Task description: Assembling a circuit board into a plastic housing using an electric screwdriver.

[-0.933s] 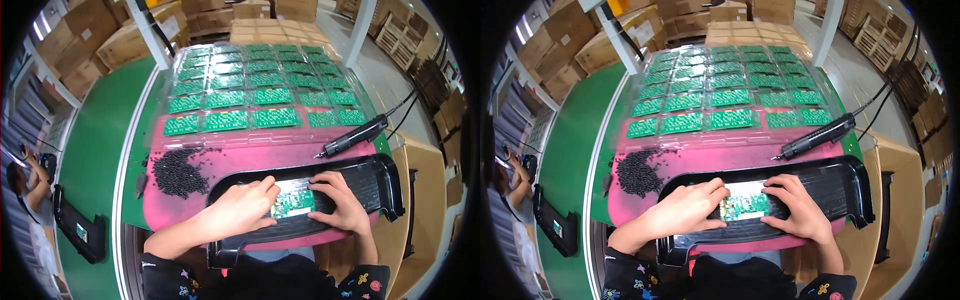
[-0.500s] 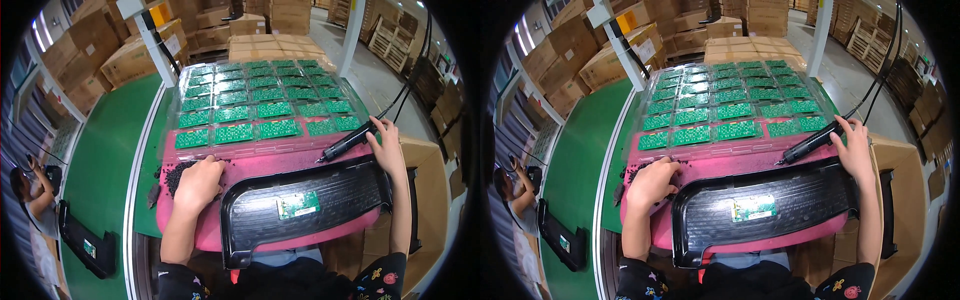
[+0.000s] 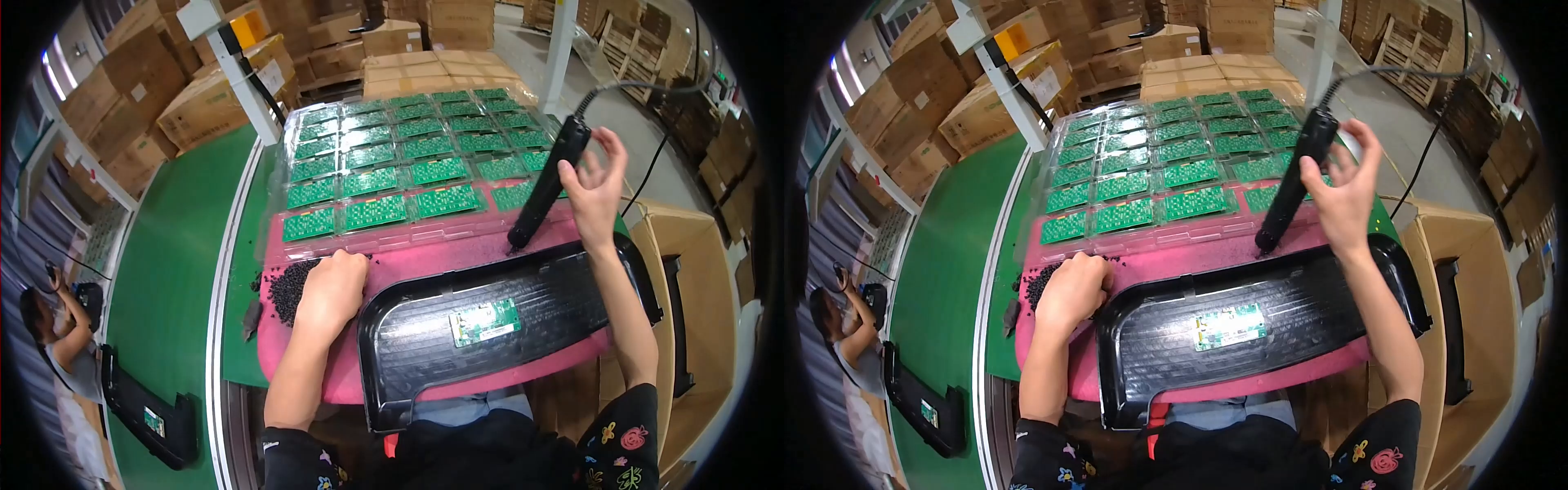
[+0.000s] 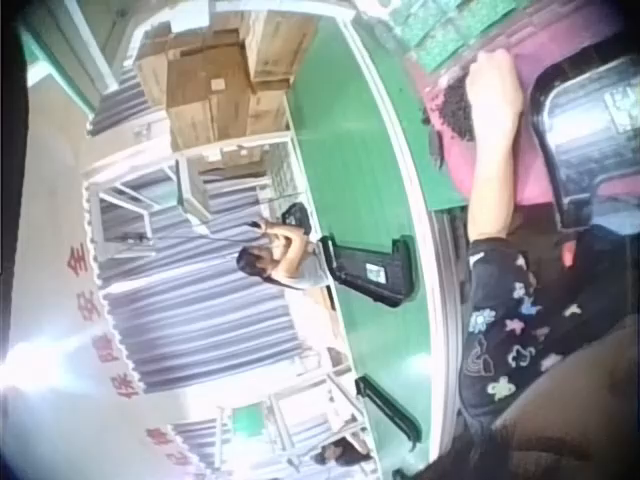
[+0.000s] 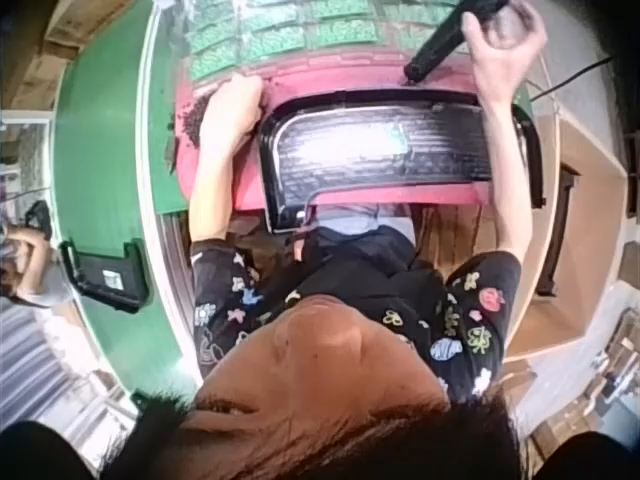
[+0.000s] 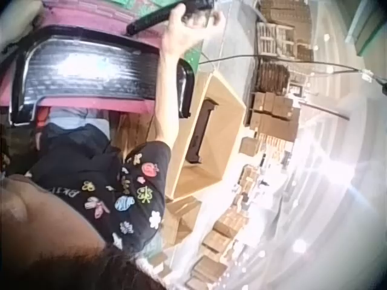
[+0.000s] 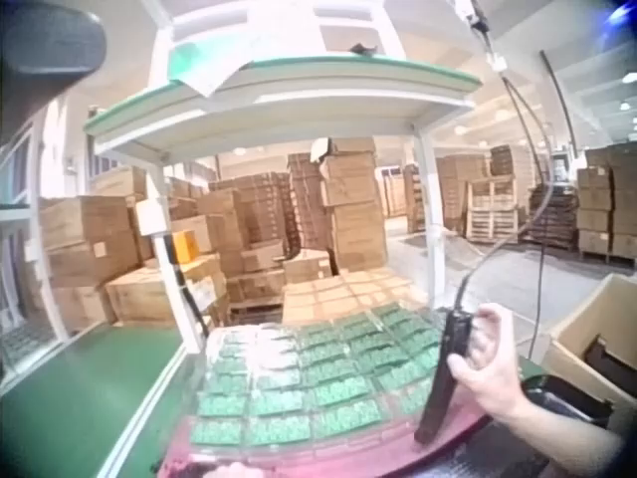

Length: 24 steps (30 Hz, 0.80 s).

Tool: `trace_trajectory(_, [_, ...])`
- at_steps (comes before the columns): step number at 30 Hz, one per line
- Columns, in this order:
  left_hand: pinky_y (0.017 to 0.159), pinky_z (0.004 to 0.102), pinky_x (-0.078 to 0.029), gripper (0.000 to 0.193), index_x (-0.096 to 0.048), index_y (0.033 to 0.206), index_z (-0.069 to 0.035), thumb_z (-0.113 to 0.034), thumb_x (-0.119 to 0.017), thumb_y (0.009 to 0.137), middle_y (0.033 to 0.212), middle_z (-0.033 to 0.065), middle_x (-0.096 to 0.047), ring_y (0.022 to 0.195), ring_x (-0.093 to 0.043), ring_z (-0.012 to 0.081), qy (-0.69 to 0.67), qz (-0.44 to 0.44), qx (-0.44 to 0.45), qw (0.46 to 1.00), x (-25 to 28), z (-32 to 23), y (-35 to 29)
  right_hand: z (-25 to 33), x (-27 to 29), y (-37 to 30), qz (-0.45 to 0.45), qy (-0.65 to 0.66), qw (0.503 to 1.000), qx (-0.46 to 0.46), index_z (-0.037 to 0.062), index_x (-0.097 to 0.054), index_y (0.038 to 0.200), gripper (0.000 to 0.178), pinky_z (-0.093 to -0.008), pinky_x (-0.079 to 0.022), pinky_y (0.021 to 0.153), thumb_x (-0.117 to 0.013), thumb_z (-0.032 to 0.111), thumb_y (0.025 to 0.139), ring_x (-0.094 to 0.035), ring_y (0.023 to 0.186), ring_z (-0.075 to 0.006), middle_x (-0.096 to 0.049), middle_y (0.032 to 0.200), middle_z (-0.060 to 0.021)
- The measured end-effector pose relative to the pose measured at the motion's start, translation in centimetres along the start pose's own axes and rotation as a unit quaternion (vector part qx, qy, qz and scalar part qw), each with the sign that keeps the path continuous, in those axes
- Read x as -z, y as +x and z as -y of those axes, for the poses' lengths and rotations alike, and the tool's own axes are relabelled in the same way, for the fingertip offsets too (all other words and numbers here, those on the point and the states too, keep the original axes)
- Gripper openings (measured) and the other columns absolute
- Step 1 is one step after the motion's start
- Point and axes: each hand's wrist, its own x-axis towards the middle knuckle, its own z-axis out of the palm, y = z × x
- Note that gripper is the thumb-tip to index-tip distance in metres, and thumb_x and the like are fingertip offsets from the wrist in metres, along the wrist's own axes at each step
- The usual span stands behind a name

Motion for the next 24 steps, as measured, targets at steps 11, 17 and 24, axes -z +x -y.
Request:
trace_trajectory(11, [0.067,0.032,-0.056,0.014,-0.068,0.082,0.005,0.005,-0.069,0.068,0.075,0.0163,-0.068,0.07,-0.069,0.0233,-0.169,-0.127,-0.034,0.977,2.3,-0.5,0.7,4.2,-3.2,-1.0,0.083,0.279,0.902,-0.319,0.0069,-0.05,0.116,0.028,-0.034,-0.047,0.084,-0.062,0.017,0.092,-0.054,0.081,-0.0143,-0.052,0.082,-0.0006])
trace_trajectory(17, [0.069,0.0255,-0.058,0.012,-0.071,0.089,0.001,0.003,-0.073,0.077,0.088,0.0084,-0.07,0.079,-0.068,0.0139,-0.502,-0.122,-0.186,0.836,2.4,-4.5,0.5,5.7,-3.6,-4.0,0.096,0.515,0.777,-0.348,0.0126,-0.047,0.113,0.021,-0.04,-0.047,0.09,-0.055,0.024,0.096,-0.052,0.079,-0.014,-0.047,0.078,0.0016])
trace_trajectory(24, [0.078,0.0265,-0.056,0.017,-0.069,0.097,0.004,0.006,-0.072,0.081,0.097,0.0112,-0.069,0.089,-0.066,0.015,-0.64,-0.012,-0.179,0.747,1.4,-5.8,0.2,5.7,-2.2,-4.8,0.158,0.575,0.757,-0.266,0.0125,-0.049,0.114,0.024,-0.0429,-0.047,0.095,-0.055,0.025,0.095,-0.051,0.076,-0.013,-0.049,0.076,0.0021])
